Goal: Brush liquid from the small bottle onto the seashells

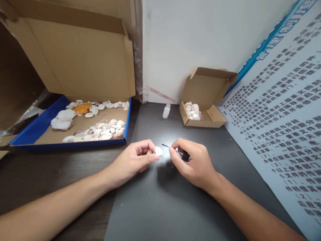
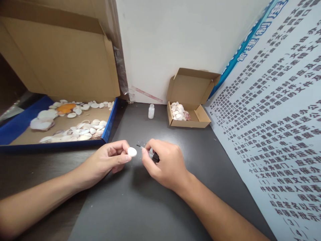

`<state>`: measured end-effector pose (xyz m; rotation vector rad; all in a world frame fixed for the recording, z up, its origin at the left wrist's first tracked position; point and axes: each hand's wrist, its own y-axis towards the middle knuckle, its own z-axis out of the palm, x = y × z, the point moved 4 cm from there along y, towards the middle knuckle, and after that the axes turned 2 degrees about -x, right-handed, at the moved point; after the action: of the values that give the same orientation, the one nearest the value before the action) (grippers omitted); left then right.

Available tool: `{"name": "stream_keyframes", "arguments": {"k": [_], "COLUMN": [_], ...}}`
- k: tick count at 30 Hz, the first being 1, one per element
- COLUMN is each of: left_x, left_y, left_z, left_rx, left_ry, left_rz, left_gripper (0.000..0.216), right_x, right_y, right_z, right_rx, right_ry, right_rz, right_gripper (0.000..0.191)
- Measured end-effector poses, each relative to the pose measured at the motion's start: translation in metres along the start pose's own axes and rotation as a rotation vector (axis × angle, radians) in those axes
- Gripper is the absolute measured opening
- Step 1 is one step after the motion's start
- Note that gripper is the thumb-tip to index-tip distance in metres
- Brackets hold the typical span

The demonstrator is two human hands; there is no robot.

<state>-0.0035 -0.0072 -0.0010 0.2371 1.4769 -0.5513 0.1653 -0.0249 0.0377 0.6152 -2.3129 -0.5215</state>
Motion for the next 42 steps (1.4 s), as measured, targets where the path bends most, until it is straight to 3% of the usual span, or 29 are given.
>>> {"name": "stream_keyframes", "arguments": {"k": [3,6,9,14,19,24,29,33,38,42], "left_x": [-0.0002,-0.0003,0.0001,0.0013,0.0021,0.0010,0.0019,0.0006,-0.0018,-0.0013], "left_y": [0.0001,-0.0003,-0.0006,-0.0002,0.0008,0.0000,-0.0011,-0.0026,-0.0030,-0.0026], "left_z": [0.0004,0.0006,0.0001,0.0000,0.0001,0.0013,0.0019,0.0022,0.0032,0.0031], "left_rx": [0.005,0.006,0.004,0.026,0.023,0.038,0.046,0.038,0.034,0.041], "left_ry": [0.008,0.012,0.016,0.024,0.005,0.041,0.093,0.119,0.152,0.152], "left_rz": [0.000,-0.004,-0.008,0.016,0.033,0.039,0.033,0.039,0.047,0.055], "left_gripper": [0.029,0.029,0.031,0.028,0.026,0.028,0.027,0.028,0.027,0.026], "right_x": [0.0047,0.0029,0.0002,0.0034,-0.0026,0.0023,-0.0018,0.0002,-0.0029,0.0028], "right_y": [-0.0014,-0.0024,-0.0017,-0.0014,-0.0013,-0.0012,-0.0013,-0.0026,-0.0020,-0.0023], "right_z": [0.0011,0.0041,0.0033,0.0039,0.0052,0.0064,0.0037,0.0057,0.0058,0.0036], "right_rx": [0.048,0.104,0.073,0.085,0.108,0.147,0.089,0.136,0.127,0.110], "right_ry": [0.074,0.027,-0.013,0.059,-0.035,0.052,-0.024,0.028,-0.057,0.018], "right_rz": [-0.082,-0.042,0.019,-0.050,0.053,-0.046,0.018,-0.039,0.042,-0.049], "right_gripper": [0.016,0.016,0.016,0.014,0.015,0.013,0.013,0.011,0.012,0.012]}}
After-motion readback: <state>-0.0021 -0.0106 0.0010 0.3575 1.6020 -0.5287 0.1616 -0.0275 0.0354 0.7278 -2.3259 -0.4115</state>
